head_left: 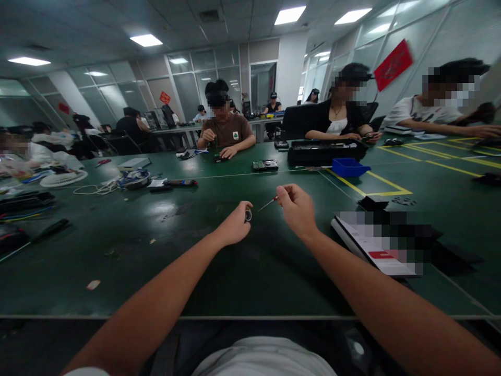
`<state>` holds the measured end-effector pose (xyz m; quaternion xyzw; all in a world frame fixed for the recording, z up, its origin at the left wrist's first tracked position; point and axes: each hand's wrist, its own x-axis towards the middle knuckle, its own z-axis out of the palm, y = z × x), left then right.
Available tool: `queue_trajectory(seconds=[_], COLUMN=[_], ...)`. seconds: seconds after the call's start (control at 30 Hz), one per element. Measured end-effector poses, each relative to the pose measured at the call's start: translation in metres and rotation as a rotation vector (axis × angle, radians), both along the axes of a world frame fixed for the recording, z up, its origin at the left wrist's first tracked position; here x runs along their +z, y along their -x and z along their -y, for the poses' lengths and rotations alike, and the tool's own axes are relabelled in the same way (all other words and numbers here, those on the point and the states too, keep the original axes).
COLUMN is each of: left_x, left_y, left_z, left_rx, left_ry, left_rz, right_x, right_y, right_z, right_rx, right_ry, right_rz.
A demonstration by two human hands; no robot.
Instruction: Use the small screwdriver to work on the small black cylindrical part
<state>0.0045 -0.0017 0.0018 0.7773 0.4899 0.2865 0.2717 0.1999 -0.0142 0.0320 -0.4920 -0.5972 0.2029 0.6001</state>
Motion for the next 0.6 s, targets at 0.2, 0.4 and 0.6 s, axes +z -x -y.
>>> queue_trajectory(seconds=[0.2, 0.4, 0.6], left_x=[-0.002, 0.001, -0.004], left_y=[0.015, 0.014, 0.013], left_z=[-0.004, -0.001, -0.004], left_rx=[0.017, 0.003, 0.019], left_ry=[-0.116, -0.114, -0.157], left_rz=[0.038, 0.052, 0.061], right_x=[-0.004, -0.011, -0.009], right_y=[0.003, 0.004, 0.004], right_z=[-0.001, -0.005, -0.004], right_rx=[0.103, 0.138, 0.145], right_ry=[0.007, 0.009, 0.037], right_rz=[-0.026, 0.018, 0.053])
